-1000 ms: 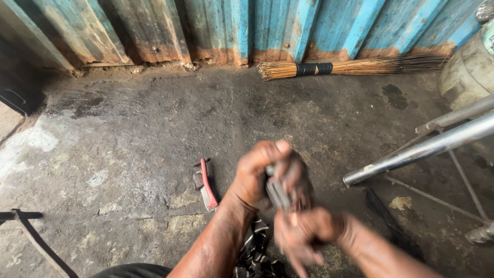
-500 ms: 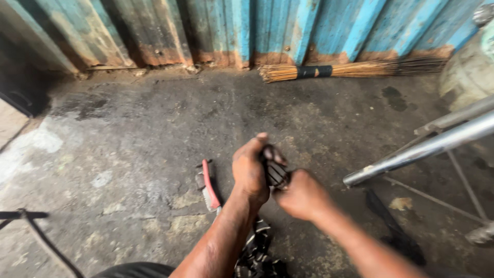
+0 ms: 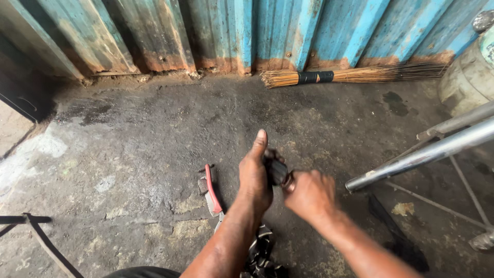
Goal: The person is seated on the ground and uses a metal file to scrape and clean the copper windings on a cylindrical motor armature. They rotate the component and repeatedly file the same area.
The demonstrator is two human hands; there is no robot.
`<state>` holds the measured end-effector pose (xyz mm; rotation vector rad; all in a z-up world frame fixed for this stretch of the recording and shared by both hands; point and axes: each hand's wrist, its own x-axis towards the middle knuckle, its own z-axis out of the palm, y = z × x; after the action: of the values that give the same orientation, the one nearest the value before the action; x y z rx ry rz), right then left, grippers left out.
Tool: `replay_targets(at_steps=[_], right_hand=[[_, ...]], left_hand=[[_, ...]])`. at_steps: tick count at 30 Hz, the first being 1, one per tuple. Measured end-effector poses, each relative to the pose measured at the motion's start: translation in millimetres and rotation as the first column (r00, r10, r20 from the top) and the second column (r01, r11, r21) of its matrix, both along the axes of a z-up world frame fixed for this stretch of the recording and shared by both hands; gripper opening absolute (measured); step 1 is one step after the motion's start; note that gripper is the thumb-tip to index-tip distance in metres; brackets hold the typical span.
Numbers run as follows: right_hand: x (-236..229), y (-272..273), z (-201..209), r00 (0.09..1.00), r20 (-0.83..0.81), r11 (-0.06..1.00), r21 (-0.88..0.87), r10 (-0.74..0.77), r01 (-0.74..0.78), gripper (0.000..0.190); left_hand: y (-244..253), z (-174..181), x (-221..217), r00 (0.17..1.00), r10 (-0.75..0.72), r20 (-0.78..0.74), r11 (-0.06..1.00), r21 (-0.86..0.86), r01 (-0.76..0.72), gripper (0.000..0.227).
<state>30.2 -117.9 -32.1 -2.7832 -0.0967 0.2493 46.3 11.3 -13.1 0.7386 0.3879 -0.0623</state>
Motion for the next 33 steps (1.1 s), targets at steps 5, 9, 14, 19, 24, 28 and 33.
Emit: replay_targets(at_steps=[5,9,14,19,24,28,33], right_hand=[[-3.1,-5.1,-19.9,0.93,-0.347,0.963,0.267,0.123,-0.028,0.031],[9.4,-33.1,5.8,0.604,-0.561,0.764,0.632,0.566,-0.13,0.04],[6.3,-27.5,11.1,0.685,-0.626,0.926,0.302,0.372,-0.227,0.072],[-26.7,5.2,3.3,0.865,-0.312,0.776,-0.392,0.394,-0.495,0.137],[-84.0,39.2,-30.6,0.727,-0.346,0.798,0.132,0.593,-0.588,0.075],[-75.7,32.7,-38.0,0.681,-0.392,0.786,0.282,0.618,-0.551,0.033],[-14.6,-42.4,40.2,0.862,-0.413,0.587,0.789,0.294,0.178,0.03]], left_hand=[[6.1,-16.6,-2.3,0.957,-0.171,0.233,0.985,0.047,0.165,0.049],[7.3,-4.4,-11.3,0.751,-0.376,0.542,0.777,-0.256,0.574,0.051],[32.0,-4.7,0.4,0.831,-0.214,0.513,0.922,-0.174,0.345,0.045],[62.1,-2.0,16.7,0.903,0.03,0.429,0.946,-0.304,0.113,0.04],[60.8,2.8,14.0,0.916,0.103,0.388,0.943,-0.331,0.034,0.038],[60.1,6.2,10.8,0.931,0.155,0.331,0.934,-0.357,-0.028,0.037],[67.4,7.4,16.2,0.931,0.24,0.273,0.895,-0.433,-0.104,0.034]])
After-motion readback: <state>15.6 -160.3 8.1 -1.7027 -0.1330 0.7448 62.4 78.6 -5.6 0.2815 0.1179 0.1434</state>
